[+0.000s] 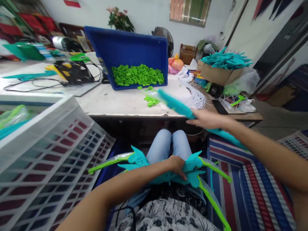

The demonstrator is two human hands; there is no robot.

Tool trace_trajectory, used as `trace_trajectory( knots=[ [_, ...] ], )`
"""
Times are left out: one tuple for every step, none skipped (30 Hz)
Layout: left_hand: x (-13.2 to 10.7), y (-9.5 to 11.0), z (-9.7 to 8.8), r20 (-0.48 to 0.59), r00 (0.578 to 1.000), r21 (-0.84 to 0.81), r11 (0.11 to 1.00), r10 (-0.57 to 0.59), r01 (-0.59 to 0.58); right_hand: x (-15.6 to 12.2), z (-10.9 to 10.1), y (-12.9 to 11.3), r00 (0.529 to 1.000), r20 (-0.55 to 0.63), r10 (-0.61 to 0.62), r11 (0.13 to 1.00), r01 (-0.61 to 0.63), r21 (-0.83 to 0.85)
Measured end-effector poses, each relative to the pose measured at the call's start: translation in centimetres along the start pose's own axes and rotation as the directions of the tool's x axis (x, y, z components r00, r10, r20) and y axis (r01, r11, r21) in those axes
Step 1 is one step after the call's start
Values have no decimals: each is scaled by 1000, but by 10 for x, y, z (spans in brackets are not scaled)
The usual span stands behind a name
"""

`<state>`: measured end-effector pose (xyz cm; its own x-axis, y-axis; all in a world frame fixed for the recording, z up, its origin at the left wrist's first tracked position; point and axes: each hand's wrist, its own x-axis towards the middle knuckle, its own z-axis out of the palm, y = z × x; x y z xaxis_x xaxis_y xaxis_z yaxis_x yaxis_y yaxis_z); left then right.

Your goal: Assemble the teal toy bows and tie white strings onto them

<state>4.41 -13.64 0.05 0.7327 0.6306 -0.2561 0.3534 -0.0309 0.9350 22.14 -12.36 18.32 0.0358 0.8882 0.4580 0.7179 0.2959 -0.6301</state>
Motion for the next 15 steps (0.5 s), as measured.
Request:
trace_trajectory(
  knots=[
    [-4, 0, -4, -61, 998, 38, 999, 27, -25, 7, 22, -4, 988, 147, -40, 997, 48, -58],
    [-8, 1, -8, -82, 995, 100, 994, 51, -43, 15, 42, -9, 952, 298, -69, 988, 105, -109],
    [-12, 3, -14, -79, 994, 151, 987, 72, -59, 24, 60, -15, 895, 437, -87, 974, 169, -151],
    [-16, 5, -21, -106, 989, 156, 984, 103, -86, 34, 76, -22, 834, 543, -96, 956, 230, -184],
    [-18, 8, -28, -134, 982, 161, 980, 137, -115, 44, 88, -29, 789, 607, -98, 936, 280, -213],
    [-20, 12, -36, -169, 972, 154, 979, 163, -137, 55, 95, -36, 774, 625, -98, 921, 308, -237],
    [-21, 17, -44, -219, 959, 131, 980, 177, -151, 67, 99, -44, 797, 595, -104, 917, 309, -253],
    [-21, 24, -52, -284, 941, 98, 982, 184, -163, 79, 98, -51, 846, 519, -122, 925, 286, -249],
    [-22, 33, -60, -368, 907, 73, 979, 204, -190, 92, 93, -60, 903, 402, -149, 944, 251, -216],
    [-23, 43, -68, -461, 854, 73, 969, 241, -235, 106, 85, -69, 949, 261, -177, 964, 221, -151],
    [-26, 55, -76, -552, 779, 107, 952, 297, -287, 119, 75, -78, 974, 104, -202, 976, 209, -57],
    [-30, 68, -83, -637, 678, 176, 926, 367, -335, 130, 63, -87, 974, -65, -218, 973, 222, 58],
    [-36, 80, -91, -704, 557, 269, 891, 441, -364, 140, 51, -95, 950, -232, -210, 951, 253, 177],
    [-42, 92, -99, -749, 427, 369, 854, 507, -366, 147, 41, -100, 910, -381, -164, 912, 287, 293],
    [-49, 103, -107, -773, 300, 461, 820, 559, -340, 149, 33, -103, 866, -493, -82, 860, 311, 404]
  ],
)
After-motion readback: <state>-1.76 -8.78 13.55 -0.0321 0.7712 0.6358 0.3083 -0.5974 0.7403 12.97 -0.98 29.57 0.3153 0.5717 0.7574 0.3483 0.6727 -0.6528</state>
